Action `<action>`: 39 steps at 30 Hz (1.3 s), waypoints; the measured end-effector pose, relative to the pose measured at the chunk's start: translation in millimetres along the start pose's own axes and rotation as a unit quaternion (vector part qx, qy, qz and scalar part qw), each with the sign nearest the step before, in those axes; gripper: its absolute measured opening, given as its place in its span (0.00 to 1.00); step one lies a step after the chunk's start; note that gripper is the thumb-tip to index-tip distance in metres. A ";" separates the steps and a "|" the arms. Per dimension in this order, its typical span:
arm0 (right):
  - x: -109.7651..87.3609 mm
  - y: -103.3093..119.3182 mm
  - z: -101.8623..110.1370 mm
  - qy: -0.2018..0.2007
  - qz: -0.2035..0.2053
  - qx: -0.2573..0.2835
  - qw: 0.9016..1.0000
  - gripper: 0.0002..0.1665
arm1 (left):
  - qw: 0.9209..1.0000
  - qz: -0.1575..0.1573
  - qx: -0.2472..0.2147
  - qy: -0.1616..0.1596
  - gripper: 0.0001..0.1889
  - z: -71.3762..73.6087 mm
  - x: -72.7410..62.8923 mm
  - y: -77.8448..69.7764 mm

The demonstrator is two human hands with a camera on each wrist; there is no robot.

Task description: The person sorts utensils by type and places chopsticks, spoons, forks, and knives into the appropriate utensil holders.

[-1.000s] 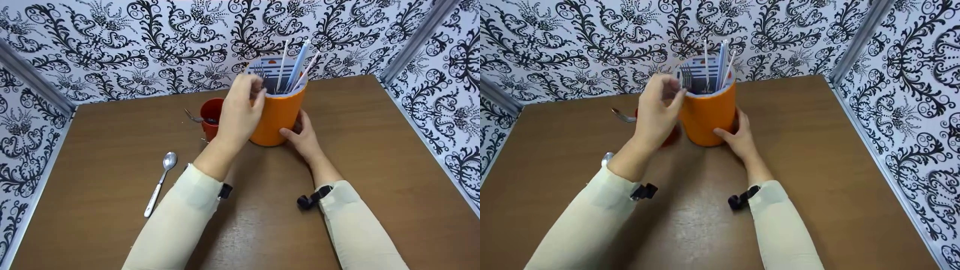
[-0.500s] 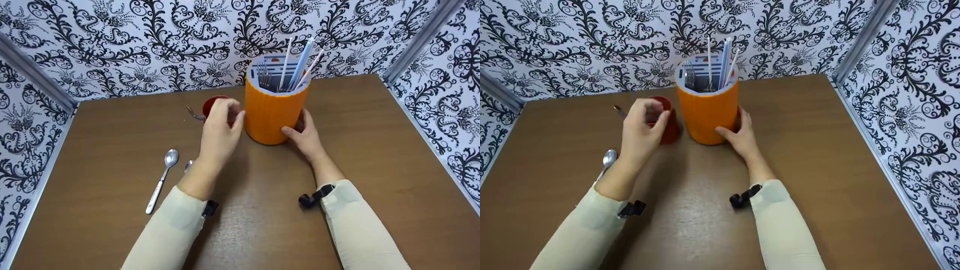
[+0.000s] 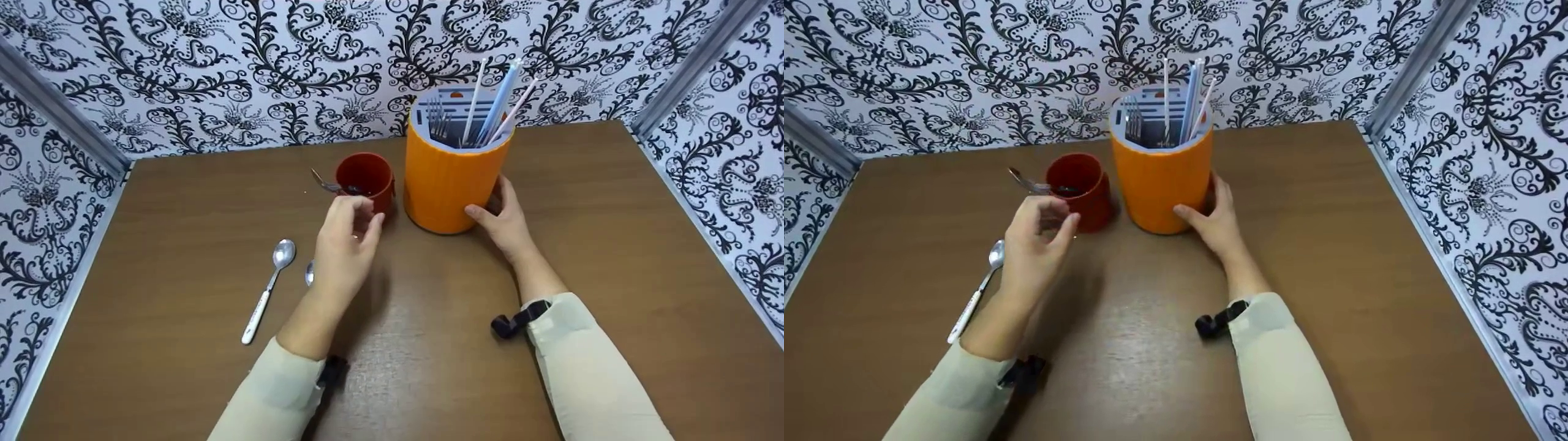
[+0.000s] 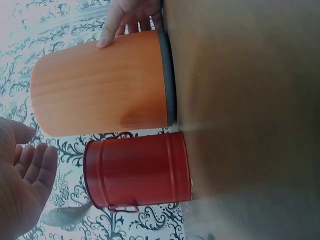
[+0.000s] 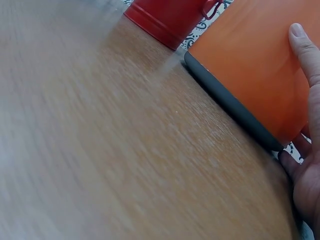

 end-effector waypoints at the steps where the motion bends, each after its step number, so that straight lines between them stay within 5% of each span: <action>1: -0.7 0.7 0.4 -0.001 0.000 0.001 1.000 0.57 | 1.000 0.002 -0.003 -0.001 0.12 2.0 -2.0 1.2; 8: -6.0 3.8 4.0 -0.022 -0.011 -0.016 1.000 0.50 | 0.999 0.035 -0.009 -0.006 0.13 13.7 -13.6 10.4; 14: -14.7 12.6 9.9 -0.123 -0.003 0.017 0.992 0.36 | 0.998 0.069 -0.013 0.002 0.13 17.0 -18.0 18.9; 17: -24.0 24.2 12.1 -0.206 0.038 0.037 0.977 0.31 | 0.997 0.080 -0.015 0.006 0.13 18.1 -19.1 22.4; 20: -35.9 42.3 10.3 -0.285 0.105 0.059 0.951 0.27 | 0.996 0.088 -0.019 0.007 0.12 20.2 -20.0 25.1; 24: -50.9 71.8 -2.7 -0.335 0.199 0.073 0.918 0.21 | 0.995 0.090 -0.027 0.010 0.12 23.8 -20.5 26.4; 29: -58.8 102.2 -31.9 -0.308 0.272 0.038 0.911 0.21 | 0.996 0.090 -0.029 0.007 0.11 28.6 -18.6 27.3; 34: -56.1 121.5 -64.8 -0.242 0.295 0.016 0.924 0.22 | 0.995 0.096 -0.027 -0.005 0.10 35.5 -17.4 27.0; 39: -50.7 131.2 -92.1 -0.188 0.274 -0.013 0.943 0.29 | 0.995 0.100 -0.031 -0.007 0.10 40.8 -15.1 25.0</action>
Point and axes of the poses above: each hand's wrist, its own x-axis towards the middle knuckle, its own z-axis out of the back of the hand, y = z × x, the point moved 5 cm from there along x, towards the middle knuckle, and after that the axes turned 11 degrees about -x, right-handed, at the moved point
